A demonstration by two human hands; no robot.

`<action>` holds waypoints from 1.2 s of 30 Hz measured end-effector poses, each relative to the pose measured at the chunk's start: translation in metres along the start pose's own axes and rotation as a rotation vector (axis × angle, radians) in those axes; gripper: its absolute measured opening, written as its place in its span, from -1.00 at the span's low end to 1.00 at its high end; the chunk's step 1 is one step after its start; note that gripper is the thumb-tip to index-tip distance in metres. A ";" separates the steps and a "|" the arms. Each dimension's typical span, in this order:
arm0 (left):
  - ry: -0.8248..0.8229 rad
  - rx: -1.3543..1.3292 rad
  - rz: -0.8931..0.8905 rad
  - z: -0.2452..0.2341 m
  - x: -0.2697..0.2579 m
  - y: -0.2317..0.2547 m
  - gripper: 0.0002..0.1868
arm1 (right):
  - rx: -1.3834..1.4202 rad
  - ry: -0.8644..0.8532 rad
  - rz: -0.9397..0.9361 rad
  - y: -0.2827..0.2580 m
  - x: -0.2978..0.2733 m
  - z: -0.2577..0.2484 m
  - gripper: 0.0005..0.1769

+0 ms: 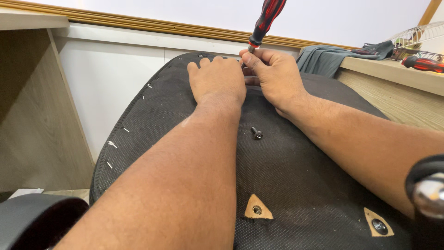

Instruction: The person uses a screwdriver to remove screws from the underside of a black upholstered furniture piece. They unscrew fasteners one by one and place them on the surface.

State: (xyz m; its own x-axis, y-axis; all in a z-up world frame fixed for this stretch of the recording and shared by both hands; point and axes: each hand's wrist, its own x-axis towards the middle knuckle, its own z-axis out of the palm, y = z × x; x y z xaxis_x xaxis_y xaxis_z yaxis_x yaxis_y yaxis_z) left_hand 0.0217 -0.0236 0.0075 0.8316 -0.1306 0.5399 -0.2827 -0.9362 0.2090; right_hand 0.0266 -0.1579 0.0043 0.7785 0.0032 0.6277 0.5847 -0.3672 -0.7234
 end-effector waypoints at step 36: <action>-0.100 -0.256 -0.211 0.017 0.032 -0.007 -0.81 | -0.204 -0.277 0.223 -0.005 0.002 0.001 -0.33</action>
State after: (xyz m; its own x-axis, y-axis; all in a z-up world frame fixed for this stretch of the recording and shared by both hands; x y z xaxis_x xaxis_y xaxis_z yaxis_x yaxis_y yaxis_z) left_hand 0.0584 -0.0264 0.0098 0.9238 0.0138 0.3827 -0.1997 -0.8353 0.5123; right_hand 0.0256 -0.1554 0.0087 0.9293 0.1424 0.3407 0.3591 -0.5640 -0.7436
